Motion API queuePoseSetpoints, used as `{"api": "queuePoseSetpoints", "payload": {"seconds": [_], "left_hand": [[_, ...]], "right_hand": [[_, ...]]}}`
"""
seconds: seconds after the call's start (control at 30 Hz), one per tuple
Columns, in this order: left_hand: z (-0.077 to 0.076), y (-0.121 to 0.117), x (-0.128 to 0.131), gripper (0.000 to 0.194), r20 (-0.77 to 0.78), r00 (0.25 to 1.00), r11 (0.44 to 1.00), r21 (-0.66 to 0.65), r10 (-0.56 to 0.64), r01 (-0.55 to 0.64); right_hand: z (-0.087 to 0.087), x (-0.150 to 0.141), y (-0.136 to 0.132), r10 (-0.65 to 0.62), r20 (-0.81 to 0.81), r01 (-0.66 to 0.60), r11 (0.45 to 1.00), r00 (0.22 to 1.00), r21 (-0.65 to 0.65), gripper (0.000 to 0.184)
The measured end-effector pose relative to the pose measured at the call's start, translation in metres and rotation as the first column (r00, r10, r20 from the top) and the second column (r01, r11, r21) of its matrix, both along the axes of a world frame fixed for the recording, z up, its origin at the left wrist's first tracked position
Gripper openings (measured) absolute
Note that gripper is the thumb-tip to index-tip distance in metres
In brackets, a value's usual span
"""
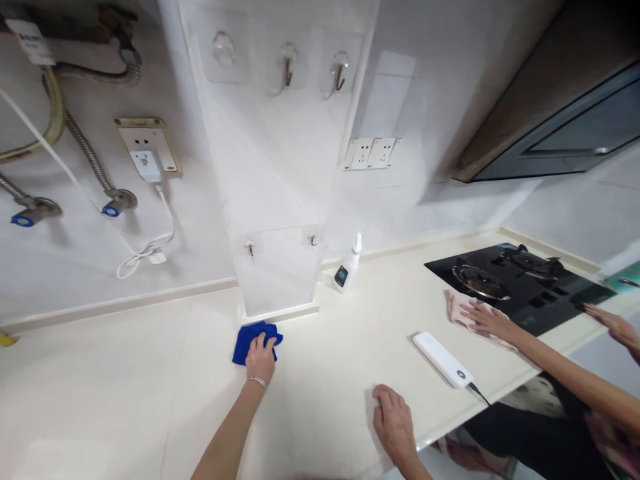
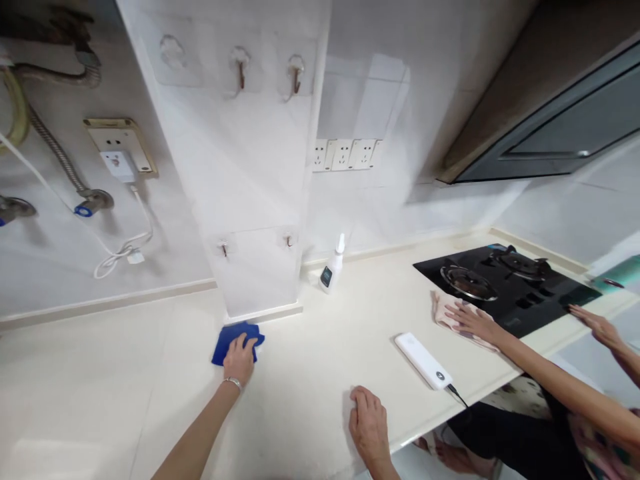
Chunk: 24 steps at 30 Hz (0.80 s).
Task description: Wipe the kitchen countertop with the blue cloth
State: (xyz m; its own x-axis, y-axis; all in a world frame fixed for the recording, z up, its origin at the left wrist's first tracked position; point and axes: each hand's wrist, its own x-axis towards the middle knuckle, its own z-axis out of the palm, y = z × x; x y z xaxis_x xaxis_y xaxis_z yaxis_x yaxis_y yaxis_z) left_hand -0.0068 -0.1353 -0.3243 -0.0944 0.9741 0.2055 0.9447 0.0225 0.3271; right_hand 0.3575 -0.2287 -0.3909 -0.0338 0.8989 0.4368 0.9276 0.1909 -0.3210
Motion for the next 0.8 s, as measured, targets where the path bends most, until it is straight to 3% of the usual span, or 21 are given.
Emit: {"api": "queuePoseSetpoints", "payload": {"seconds": [0.1, 0.17, 0.3, 0.4, 0.47, 0.6, 0.8], "left_hand": [[-0.002, -0.009, 0.04, 0.055, 0.012, 0.985, 0.985, -0.017, -0.17, 0.17], [-0.004, -0.01, 0.068, 0.06, 0.027, 0.945, 0.945, -0.031, -0.325, 0.326], [-0.006, 0.005, 0.097, 0.064, 0.044, 0.783, 0.779, -0.07, -0.621, 0.622], [-0.008, 0.024, 0.097, 0.061, 0.015, 0.678, 0.672, -0.113, -0.735, 0.732], [-0.011, 0.04, 0.096, 0.058, -0.018, 0.681, 0.677, -0.127, -0.732, 0.725], [-0.016, 0.076, 0.103, 0.053, -0.067, 0.759, 0.759, -0.138, -0.648, 0.636], [-0.017, 0.122, 0.111, 0.05, -0.061, 0.77, 0.768, -0.15, -0.636, 0.622]], "right_hand": [[0.002, -0.002, 0.001, 0.0, -0.024, 0.0, 1.0, 1.0, 0.004, 0.028], [0.005, -0.004, 0.001, -0.012, -0.041, 0.012, 1.0, 0.999, -0.005, 0.029], [0.012, -0.007, 0.002, -0.021, -0.071, 0.019, 1.0, 0.997, -0.025, 0.032], [0.018, -0.008, 0.003, -0.025, -0.092, 0.021, 0.999, 0.995, -0.041, 0.034], [0.02, -0.008, 0.004, -0.03, -0.104, 0.024, 0.998, 0.994, -0.056, 0.035], [0.024, -0.006, 0.006, -0.04, -0.119, 0.029, 0.995, 0.992, -0.096, 0.036], [0.025, -0.006, 0.009, -0.055, -0.132, 0.04, 0.992, 0.99, -0.119, 0.037]]}}
